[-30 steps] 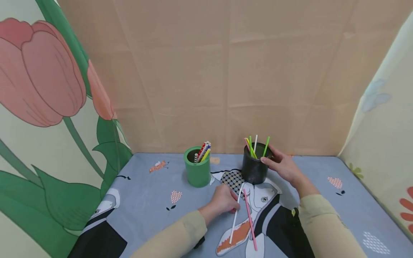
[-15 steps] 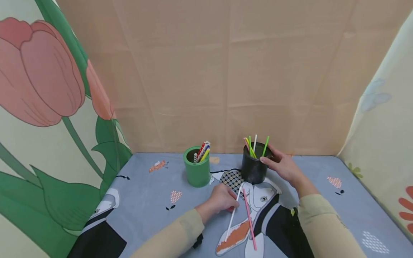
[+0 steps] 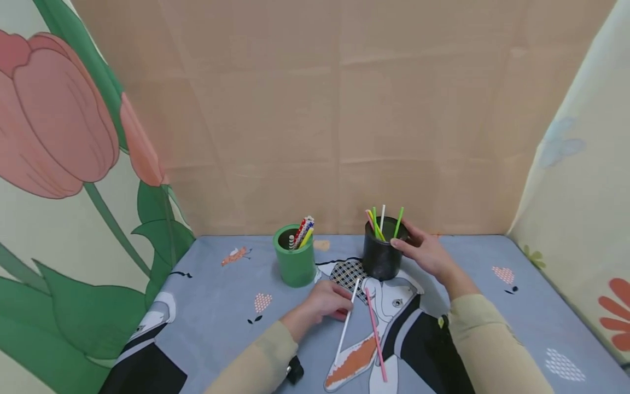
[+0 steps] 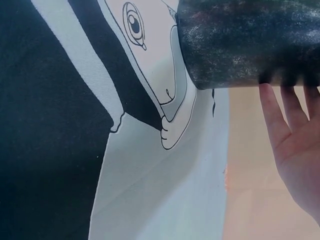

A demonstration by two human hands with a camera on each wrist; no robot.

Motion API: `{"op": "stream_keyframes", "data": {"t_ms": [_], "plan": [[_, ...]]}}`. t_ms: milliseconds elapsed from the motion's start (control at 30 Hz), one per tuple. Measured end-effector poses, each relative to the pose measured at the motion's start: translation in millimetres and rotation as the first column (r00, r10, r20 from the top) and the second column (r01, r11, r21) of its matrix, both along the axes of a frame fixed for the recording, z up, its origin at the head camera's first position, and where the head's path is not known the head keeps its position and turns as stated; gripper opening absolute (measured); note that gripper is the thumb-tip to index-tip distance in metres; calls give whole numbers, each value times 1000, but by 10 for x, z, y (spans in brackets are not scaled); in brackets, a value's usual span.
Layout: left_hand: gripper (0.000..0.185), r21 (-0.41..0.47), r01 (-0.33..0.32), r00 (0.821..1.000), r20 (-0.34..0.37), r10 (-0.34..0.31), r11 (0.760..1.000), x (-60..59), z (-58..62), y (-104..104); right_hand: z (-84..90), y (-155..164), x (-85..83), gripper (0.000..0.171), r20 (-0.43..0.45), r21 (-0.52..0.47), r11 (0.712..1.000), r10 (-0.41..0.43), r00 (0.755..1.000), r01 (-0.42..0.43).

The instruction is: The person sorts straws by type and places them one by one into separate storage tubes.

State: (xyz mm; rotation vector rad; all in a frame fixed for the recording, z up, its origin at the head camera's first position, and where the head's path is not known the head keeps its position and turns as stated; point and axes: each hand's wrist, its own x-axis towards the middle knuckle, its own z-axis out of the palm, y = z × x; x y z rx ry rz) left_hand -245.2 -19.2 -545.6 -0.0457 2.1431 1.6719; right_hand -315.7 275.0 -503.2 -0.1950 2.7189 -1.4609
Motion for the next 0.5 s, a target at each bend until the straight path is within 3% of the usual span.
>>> {"op": "stream_keyframes", "data": {"t_ms": [500], "plan": [[25,74,45,999,-13,-44,996,-103,122,-52,7,-2,-5,91,-3,-15,1000,2,1000,-2]]}}
